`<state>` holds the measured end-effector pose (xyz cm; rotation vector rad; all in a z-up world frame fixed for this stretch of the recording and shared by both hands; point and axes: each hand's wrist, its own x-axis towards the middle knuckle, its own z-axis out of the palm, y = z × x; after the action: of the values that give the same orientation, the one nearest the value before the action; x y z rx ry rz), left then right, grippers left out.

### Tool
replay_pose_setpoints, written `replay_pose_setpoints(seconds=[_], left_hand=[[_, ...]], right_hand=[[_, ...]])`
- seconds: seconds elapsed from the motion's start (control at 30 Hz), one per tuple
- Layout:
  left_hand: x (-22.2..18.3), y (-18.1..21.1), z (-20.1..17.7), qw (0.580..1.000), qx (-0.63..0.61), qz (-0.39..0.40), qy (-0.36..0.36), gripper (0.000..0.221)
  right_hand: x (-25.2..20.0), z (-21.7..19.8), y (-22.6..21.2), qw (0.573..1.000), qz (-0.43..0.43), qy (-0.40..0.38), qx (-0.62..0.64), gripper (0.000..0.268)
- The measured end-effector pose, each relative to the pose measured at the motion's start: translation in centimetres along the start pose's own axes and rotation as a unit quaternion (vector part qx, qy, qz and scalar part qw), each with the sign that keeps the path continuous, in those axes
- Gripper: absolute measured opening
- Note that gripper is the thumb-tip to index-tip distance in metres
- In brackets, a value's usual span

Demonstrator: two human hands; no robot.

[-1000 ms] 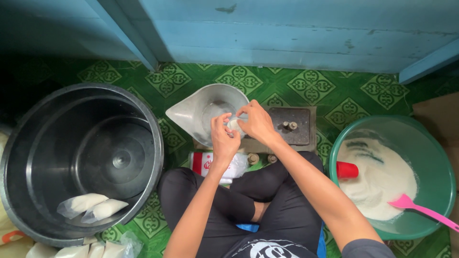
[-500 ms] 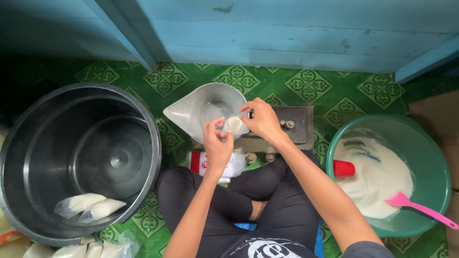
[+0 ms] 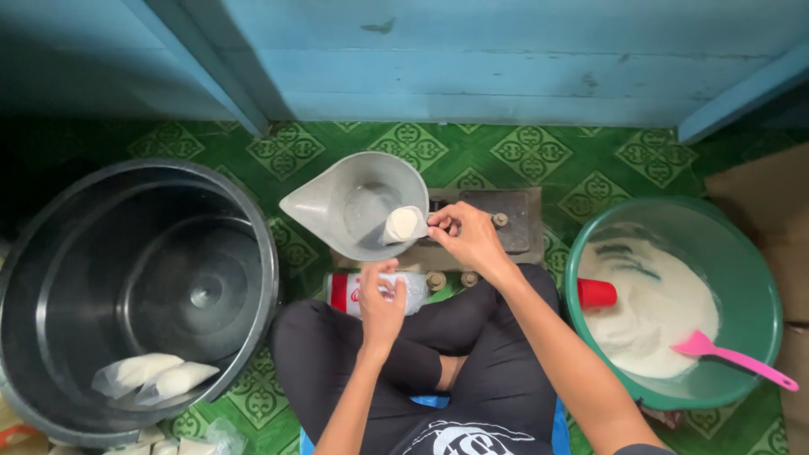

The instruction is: The person scoops sugar from a green basin using a red cup and transfers it into a plastic bag. They then tie the top of the bag closed.

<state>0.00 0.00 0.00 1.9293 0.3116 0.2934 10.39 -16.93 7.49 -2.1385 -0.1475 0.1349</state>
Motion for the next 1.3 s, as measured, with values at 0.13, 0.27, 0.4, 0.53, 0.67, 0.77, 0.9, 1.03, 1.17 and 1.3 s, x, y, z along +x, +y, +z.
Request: replay_pose_setpoints(seconds=[0.13,0.27,0.4,0.53,0.67,0.77,0.9,1.03,1.17,1.3], left_hand=[[-3.6,-4.1,2.0,0.98,0.063,-0.102,-0.157,0.027],[-8.9,-9.9,4.8,0.95,0.099,-0.079,-0.286,0.021],[-12.1,-11.6,5.9,0.901,0.141,-0.128,-0.39,0.027],[-13.8,-13.8,7.0,0.877,0.173,-0.14,-0.425,0.021],[-13.1,-11.5,6.4,0.875,0.187,-0.131,-0.427,0.014],[-13.2,-12.6,6.6,0.862,0.217,-0.113,-0.444,0.02],[-13.1,-10.9,6.4,0.857,0.219,-0.125,-0.45,0.017],[-13.1,-10.6,6.7,0.859,0.235,-0.116,-0.44,0.019],[-13.0,-10.5,6.9,0.856,0.246,-0.124,-0.437,0.02],[-13.0,-11.2,7.5,0.854,0.276,-0.12,-0.425,0.023]], right_hand=[[-1.7,-0.6,2.0,0.999,0.03,0.005,0.036,0.017],[-4.0,-2.4,1.8,0.983,0.179,-0.035,0.034,0.009],[-5.4,-3.3,6.7,0.978,0.204,-0.033,0.013,0.011],[-6.9,-5.2,11.5,0.978,0.204,0.045,0.012,0.015],[-8.3,-7.9,14.7,0.97,0.221,0.098,0.005,0.027],[-9.4,-9.2,19.6,0.96,0.223,0.168,-0.014,0.026],[-11.6,-11.1,24.9,0.936,0.274,0.211,-0.072,0.027],[-13.7,-12.8,27.0,0.914,0.314,0.191,-0.169,0.039],[-14.7,-12.9,28.4,0.878,0.402,0.121,-0.231,0.083],[-14.9,-12.8,26.8,0.87,0.437,0.1,-0.204,0.1]])
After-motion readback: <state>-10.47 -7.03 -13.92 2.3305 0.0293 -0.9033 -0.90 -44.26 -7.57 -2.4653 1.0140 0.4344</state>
